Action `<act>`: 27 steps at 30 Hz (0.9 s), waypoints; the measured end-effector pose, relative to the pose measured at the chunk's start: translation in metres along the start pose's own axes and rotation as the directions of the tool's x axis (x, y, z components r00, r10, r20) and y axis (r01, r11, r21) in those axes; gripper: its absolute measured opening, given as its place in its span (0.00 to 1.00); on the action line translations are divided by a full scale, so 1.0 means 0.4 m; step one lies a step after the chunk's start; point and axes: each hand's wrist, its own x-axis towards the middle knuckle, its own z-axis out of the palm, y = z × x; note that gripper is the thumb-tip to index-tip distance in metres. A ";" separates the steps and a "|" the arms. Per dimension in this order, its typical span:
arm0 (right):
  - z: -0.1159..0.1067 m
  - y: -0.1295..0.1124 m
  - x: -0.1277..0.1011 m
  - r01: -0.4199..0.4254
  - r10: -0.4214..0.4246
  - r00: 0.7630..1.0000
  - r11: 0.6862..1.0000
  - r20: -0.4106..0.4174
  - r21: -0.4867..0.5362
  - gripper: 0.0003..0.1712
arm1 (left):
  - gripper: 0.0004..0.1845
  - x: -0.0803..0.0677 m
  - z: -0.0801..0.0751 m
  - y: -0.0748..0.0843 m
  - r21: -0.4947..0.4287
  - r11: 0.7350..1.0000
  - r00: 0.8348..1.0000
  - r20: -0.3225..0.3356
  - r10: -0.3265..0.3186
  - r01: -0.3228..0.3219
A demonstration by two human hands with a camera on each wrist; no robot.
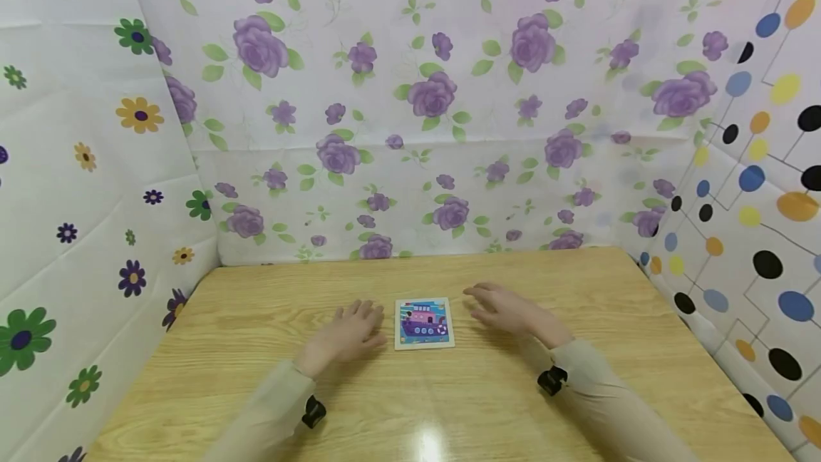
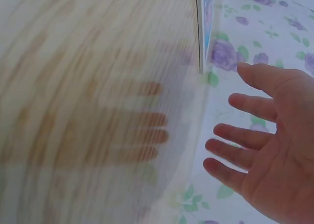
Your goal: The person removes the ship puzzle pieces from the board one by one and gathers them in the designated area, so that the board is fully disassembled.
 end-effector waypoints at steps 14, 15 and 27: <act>0.019 -0.012 0.040 -0.001 0.007 0.999 0.988 -0.040 0.153 0.19 | 0.38 0.033 0.019 0.046 -0.008 0.999 0.998 0.045 0.048 -0.048; 0.020 -0.014 0.043 -0.003 0.010 0.999 0.988 -0.041 0.155 0.19 | 0.38 0.034 0.020 0.049 -0.008 0.999 0.998 0.051 0.048 -0.048; 0.042 -0.017 0.086 -0.074 0.092 0.994 0.961 -0.058 0.266 0.17 | 0.38 0.061 0.038 0.076 0.004 0.998 0.996 0.066 0.065 -0.066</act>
